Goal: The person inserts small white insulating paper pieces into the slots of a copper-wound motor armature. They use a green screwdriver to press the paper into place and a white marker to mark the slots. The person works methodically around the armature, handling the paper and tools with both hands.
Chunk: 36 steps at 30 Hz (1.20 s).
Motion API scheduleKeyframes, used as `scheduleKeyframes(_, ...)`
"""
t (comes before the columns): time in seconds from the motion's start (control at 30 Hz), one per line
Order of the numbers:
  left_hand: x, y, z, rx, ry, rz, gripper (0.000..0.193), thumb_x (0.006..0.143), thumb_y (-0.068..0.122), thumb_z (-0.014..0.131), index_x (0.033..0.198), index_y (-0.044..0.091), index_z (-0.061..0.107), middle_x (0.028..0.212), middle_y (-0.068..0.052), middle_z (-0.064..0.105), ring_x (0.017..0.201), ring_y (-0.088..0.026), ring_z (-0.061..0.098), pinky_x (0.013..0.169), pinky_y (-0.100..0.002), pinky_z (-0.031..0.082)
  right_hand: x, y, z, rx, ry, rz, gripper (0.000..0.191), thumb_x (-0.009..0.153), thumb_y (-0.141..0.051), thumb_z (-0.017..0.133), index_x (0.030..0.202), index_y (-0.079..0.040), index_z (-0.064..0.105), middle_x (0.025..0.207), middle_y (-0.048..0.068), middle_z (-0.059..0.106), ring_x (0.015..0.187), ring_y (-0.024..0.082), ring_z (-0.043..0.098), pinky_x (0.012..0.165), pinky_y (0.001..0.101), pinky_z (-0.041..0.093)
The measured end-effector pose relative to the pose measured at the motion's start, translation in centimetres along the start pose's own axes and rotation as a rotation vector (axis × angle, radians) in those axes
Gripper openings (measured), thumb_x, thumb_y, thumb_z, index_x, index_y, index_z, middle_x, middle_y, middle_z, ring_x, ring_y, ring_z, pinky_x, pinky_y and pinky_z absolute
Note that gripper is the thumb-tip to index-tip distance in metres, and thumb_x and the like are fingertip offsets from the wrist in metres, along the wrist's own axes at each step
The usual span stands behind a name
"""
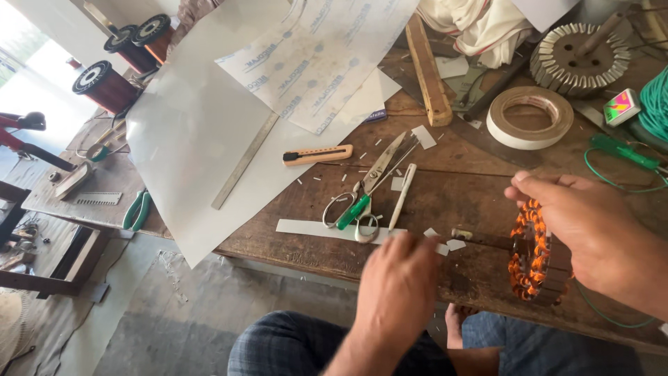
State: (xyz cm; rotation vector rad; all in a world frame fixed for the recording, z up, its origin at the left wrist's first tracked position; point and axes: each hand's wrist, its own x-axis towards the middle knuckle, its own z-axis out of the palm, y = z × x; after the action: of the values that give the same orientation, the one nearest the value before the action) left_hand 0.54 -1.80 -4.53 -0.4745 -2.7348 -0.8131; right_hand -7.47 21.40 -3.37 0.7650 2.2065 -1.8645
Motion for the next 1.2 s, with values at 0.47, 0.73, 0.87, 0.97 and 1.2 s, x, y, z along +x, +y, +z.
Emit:
scheduleKeyframes(0.47,-4.6,0.5,0.7,-0.05,0.054,0.239,0.019,0.089,0.008,0.068,0.107,0.009,0.069,0.131,-0.008,0.07,0.126,-0.027,0.062,0.101,-0.041,0.048,-1.2,0.2,0.5,0.021,0.012,-0.02,0.024,0.099,-0.03,0.069,0.099,-0.006,0.074,0.095,0.002,0.072,0.085,0.012,0.055,0.077,0.0305,0.041)
scheduleKeyframes(0.73,-1.8,5.4,0.0,-0.955,0.075,-0.096,0.026,0.097,-0.001,0.072,0.121,0.004,0.076,0.106,-0.009,0.069,0.094,-0.015,0.068,0.08,-0.027,0.056,-2.5,-1.1,0.7,0.043,-0.002,0.003,0.026,0.097,-0.031,0.068,0.1,-0.005,0.072,0.095,0.002,0.072,0.086,0.011,0.061,0.079,0.031,0.047)
scheduleKeyframes(0.87,-0.7,7.5,-0.1,-0.977,0.094,-0.16,0.029,0.095,-0.003,0.067,0.12,0.006,0.077,0.101,-0.006,0.069,0.087,-0.011,0.067,0.073,-0.025,0.055,-3.3,-2.0,0.6,-0.054,0.012,0.06,0.029,0.097,-0.033,0.067,0.1,-0.006,0.073,0.096,0.002,0.073,0.087,0.011,0.063,0.08,0.0311,0.049)
scheduleKeyframes(0.97,-0.3,8.4,0.0,-0.973,0.093,-0.262,0.018,0.092,0.0,0.073,0.108,0.006,0.078,0.098,-0.005,0.073,0.086,-0.009,0.072,0.073,-0.023,0.058,-3.6,-2.4,0.8,-0.079,0.038,0.06,0.028,0.097,-0.033,0.067,0.099,-0.006,0.073,0.096,0.001,0.074,0.088,0.01,0.063,0.081,0.0301,0.048)
scheduleKeyframes(1.2,0.3,9.2,0.1,-0.986,0.134,-0.341,0.013,0.09,0.002,0.075,0.103,0.004,0.077,0.091,-0.005,0.074,0.079,-0.009,0.074,0.07,-0.023,0.059,-3.6,-2.2,0.9,-0.004,0.016,0.03,0.028,0.097,-0.031,0.068,0.1,-0.004,0.072,0.097,0.003,0.072,0.088,0.011,0.061,0.08,0.0303,0.048)
